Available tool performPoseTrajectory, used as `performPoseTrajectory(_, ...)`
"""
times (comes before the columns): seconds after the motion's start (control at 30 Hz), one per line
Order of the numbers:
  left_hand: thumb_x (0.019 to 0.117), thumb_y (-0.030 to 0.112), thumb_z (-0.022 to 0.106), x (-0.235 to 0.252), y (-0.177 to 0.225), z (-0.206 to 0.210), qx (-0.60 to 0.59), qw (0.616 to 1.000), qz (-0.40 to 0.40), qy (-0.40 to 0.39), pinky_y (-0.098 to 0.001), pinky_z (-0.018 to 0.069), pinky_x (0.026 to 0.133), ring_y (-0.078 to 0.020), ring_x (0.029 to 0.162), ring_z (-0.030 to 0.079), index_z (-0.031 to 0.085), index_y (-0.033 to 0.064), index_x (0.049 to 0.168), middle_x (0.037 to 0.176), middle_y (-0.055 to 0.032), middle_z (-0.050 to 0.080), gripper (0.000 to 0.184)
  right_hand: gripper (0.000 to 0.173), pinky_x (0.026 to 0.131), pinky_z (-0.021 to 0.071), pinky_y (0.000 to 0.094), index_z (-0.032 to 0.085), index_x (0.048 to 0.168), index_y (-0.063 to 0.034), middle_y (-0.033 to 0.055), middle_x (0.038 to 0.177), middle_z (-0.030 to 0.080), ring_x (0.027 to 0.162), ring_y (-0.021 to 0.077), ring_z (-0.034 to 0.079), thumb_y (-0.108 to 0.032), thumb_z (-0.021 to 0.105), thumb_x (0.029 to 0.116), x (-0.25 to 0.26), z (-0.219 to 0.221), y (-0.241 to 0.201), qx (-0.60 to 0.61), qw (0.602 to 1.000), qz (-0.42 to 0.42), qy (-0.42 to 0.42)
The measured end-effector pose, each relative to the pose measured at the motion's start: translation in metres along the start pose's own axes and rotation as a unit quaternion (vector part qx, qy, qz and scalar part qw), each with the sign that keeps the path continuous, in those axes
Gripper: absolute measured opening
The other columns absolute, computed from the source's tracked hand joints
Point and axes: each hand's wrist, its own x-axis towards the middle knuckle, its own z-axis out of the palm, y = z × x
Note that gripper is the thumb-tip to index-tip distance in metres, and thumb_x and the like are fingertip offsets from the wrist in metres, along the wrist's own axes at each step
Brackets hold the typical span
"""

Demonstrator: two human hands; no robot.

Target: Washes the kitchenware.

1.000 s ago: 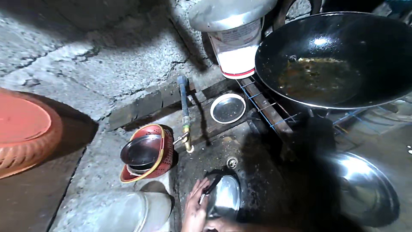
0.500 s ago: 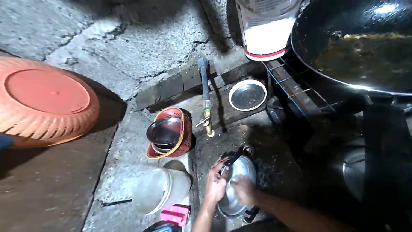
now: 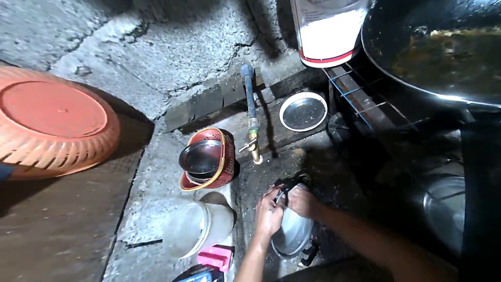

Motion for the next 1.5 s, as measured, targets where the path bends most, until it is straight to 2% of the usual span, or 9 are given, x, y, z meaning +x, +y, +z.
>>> performPoseTrajectory(0.2,0.1002,0.034,0.054,0.013,0.017,0.004,0.061,0.997,-0.003,-0.045,-0.0495,0.0345,0.120,-0.0122,0.141,0.049,0.073,0.0264,0.127,0.140,0.0072,0.064,0.034,0.043,0.112,0.0456,0.0481,0.062,0.134,-0.0011,0.0195,0.133,0.064,0.128,0.0291,0.059,-0.019,0.065,0.0948,-0.018,0.021,-0.123,0.458,0.840,0.290,0.033)
performPoseTrajectory(0.37,0.0998,0.033,0.053,0.013,0.029,0.006,0.075,0.995,-0.016,-0.061,-0.0515,0.0372,0.117,-0.0143,0.136,0.054,0.073,0.0255,0.127,0.138,0.0044,0.066,0.034,0.027,0.112,0.0436,0.0543,0.070,0.119,-0.0036,0.0197,0.121,0.069,0.124,0.0369,0.060,-0.014,0.051,0.1030,-0.023,0.004,-0.001,0.038,0.999,0.000,0.003)
performPoseTrajectory(0.5,0.0984,0.026,0.058,0.011,0.018,-0.001,0.009,1.000,0.010,-0.001,-0.0467,0.0491,0.107,-0.0173,0.121,0.064,0.071,0.0159,0.127,0.128,-0.0029,0.070,0.033,0.029,0.115,0.0390,0.0522,0.069,0.120,-0.0015,0.0199,0.127,0.067,0.130,0.0380,0.055,-0.007,0.048,0.1007,-0.002,0.008,-0.006,0.008,0.997,0.074,-0.025)
performPoseTrajectory(0.7,0.0856,0.046,0.070,-0.076,-0.033,0.027,0.087,0.977,0.147,0.131,-0.0633,0.0221,0.124,-0.0384,0.153,0.029,0.035,-0.0077,0.154,0.162,-0.0260,0.034,0.094,0.043,0.111,0.0383,0.0609,0.066,0.129,-0.0065,0.0190,0.141,0.057,0.135,0.0418,0.047,-0.012,0.072,0.0867,0.012,-0.003,-0.017,0.046,0.978,0.157,-0.128)
performPoseTrajectory(0.87,0.1042,0.039,0.035,-0.080,-0.048,0.041,0.113,0.964,0.170,0.174,-0.0598,0.0201,0.126,-0.0412,0.153,0.028,0.033,-0.0111,0.154,0.161,-0.0296,0.033,0.071,0.068,0.107,0.0406,0.0659,0.060,0.137,-0.0052,0.0238,0.144,0.053,0.134,0.0452,0.047,-0.027,0.082,0.0763,0.007,-0.002,-0.057,0.156,0.960,0.144,-0.183)
performPoseTrajectory(1.07,0.1019,0.025,0.039,-0.050,-0.012,0.018,0.077,0.984,0.149,0.063,-0.0726,0.0141,0.120,-0.0262,0.149,0.040,0.064,0.0155,0.141,0.150,0.0003,0.057,0.047,0.045,0.106,0.0495,0.0367,0.052,0.141,-0.0011,0.0127,0.131,0.063,0.120,0.0155,0.060,-0.015,0.063,0.0990,-0.026,-0.029,-0.145,0.684,0.678,0.270,0.002)
performPoseTrajectory(1.27,0.0891,0.010,0.046,-0.024,-0.002,-0.001,0.062,0.994,0.083,-0.018,-0.0645,0.0181,0.123,-0.0198,0.148,0.041,0.065,0.0190,0.140,0.149,0.0035,0.058,0.055,0.028,0.116,0.0370,0.0554,0.070,0.117,0.0024,0.0222,0.132,0.064,0.132,0.0394,0.054,-0.011,0.053,0.1005,-0.008,0.005,-0.020,0.039,0.995,0.049,-0.077)
performPoseTrajectory(1.4,0.0937,0.015,0.047,-0.016,0.003,0.002,0.057,0.996,0.069,-0.031,-0.0628,0.0152,0.124,-0.0162,0.149,0.040,0.066,0.0226,0.139,0.148,0.0068,0.058,0.050,0.041,0.119,0.0353,0.0521,0.063,0.130,0.0060,0.0225,0.149,0.053,0.143,0.0366,0.045,-0.018,0.050,0.0998,-0.002,0.026,-0.047,0.122,0.970,0.208,-0.022)
performPoseTrajectory(1.5,0.0929,0.015,0.047,-0.013,0.005,-0.001,0.061,0.995,0.062,-0.046,-0.0617,0.0135,0.125,-0.0147,0.150,0.036,0.065,0.0250,0.141,0.150,0.0092,0.056,0.052,0.045,0.112,0.0442,0.0401,0.058,0.137,0.0043,0.0164,0.136,0.062,0.128,0.0206,0.057,-0.017,0.064,0.0971,-0.009,0.023,-0.132,0.485,0.817,0.309,0.050)
